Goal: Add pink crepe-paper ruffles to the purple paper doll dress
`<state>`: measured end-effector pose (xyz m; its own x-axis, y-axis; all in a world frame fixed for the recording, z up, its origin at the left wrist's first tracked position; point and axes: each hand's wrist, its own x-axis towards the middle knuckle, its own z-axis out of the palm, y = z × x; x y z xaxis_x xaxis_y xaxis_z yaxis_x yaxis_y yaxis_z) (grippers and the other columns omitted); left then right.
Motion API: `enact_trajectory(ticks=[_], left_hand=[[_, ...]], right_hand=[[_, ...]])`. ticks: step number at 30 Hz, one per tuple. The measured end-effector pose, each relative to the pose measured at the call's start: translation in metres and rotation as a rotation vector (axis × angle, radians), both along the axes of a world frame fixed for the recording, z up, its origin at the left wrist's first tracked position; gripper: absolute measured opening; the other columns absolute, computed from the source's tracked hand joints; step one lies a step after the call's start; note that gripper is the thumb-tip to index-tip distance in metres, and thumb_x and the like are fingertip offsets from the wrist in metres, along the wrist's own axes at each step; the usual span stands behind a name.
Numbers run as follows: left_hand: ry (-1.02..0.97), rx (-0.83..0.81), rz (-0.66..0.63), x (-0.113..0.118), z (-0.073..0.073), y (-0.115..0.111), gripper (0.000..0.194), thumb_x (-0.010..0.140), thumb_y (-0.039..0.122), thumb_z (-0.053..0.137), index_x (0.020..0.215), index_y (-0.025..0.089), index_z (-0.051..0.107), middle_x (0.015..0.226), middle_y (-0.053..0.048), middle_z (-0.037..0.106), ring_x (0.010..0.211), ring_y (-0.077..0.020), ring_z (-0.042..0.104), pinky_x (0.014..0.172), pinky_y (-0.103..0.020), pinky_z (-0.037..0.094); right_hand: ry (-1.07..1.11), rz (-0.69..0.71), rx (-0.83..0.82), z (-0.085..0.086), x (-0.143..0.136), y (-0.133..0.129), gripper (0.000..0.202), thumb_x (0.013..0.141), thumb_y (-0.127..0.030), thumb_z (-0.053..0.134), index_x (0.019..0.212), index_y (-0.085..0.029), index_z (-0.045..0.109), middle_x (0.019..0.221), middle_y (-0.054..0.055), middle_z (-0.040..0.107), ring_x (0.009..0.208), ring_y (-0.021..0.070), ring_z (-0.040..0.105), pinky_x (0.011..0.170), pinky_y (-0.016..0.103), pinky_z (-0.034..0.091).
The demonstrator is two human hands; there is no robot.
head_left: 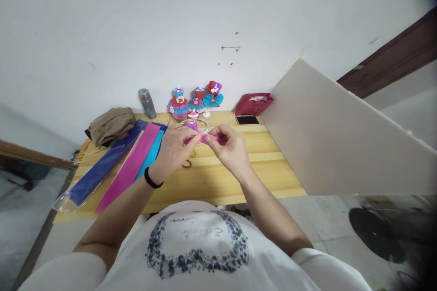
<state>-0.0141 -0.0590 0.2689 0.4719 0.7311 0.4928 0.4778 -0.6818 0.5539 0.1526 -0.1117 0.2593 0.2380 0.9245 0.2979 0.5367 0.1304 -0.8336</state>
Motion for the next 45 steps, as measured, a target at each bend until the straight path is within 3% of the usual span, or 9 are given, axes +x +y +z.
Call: enact_trajectory(ticks=[4, 14, 21, 30, 45], left_hand=[[0.019, 0.019, -0.011, 0.000, 0.001, -0.002, 0.033, 0.098, 0.031, 0.055, 0.068, 0.021, 0.066, 0.064, -0.001, 0.065, 0.074, -0.0176, 0.059, 0.078, -0.033, 0.046], [0.027, 0.052, -0.003, -0.001, 0.001, -0.005, 0.032, 0.098, 0.028, 0.054, 0.068, 0.020, 0.065, 0.062, 0.000, 0.063, 0.070, -0.0169, 0.057, 0.078, -0.033, 0.044], [-0.050, -0.069, -0.011, 0.000, 0.005, -0.012, 0.024, 0.094, 0.026, 0.059, 0.072, 0.020, 0.068, 0.071, 0.000, 0.069, 0.075, -0.0169, 0.061, 0.075, -0.031, 0.045], [-0.089, -0.082, -0.019, 0.002, 0.006, -0.015, 0.021, 0.092, 0.022, 0.061, 0.073, 0.020, 0.069, 0.070, 0.000, 0.068, 0.074, -0.0160, 0.061, 0.073, -0.029, 0.046], [-0.064, -0.009, -0.081, 0.002, 0.003, -0.016, 0.020, 0.095, 0.032, 0.062, 0.083, 0.021, 0.073, 0.076, -0.002, 0.070, 0.078, -0.0185, 0.063, 0.079, -0.033, 0.049]], right_hand=[[-0.012, 0.075, 0.006, 0.002, 0.001, 0.000, 0.023, 0.081, -0.033, 0.066, 0.067, -0.021, 0.053, 0.060, -0.002, 0.052, 0.057, 0.0127, 0.043, 0.055, 0.026, 0.034], [-0.009, 0.098, 0.088, 0.007, -0.008, -0.006, 0.018, 0.085, -0.031, 0.062, 0.071, -0.019, 0.060, 0.061, -0.002, 0.055, 0.055, 0.0116, 0.044, 0.058, 0.027, 0.035], [0.065, 0.149, 0.122, 0.003, -0.006, -0.009, 0.018, 0.084, -0.030, 0.063, 0.070, -0.019, 0.063, 0.060, -0.002, 0.056, 0.054, 0.0113, 0.043, 0.055, 0.027, 0.034], [0.159, 0.141, 0.121, 0.001, -0.006, -0.012, 0.015, 0.082, -0.032, 0.064, 0.075, -0.020, 0.068, 0.067, 0.001, 0.065, 0.059, 0.0134, 0.052, 0.059, 0.028, 0.039], [0.187, 0.006, 0.125, -0.003, 0.000, -0.008, 0.023, 0.077, -0.038, 0.065, 0.066, -0.021, 0.053, 0.059, -0.004, 0.048, 0.055, 0.0105, 0.040, 0.054, 0.026, 0.033]])
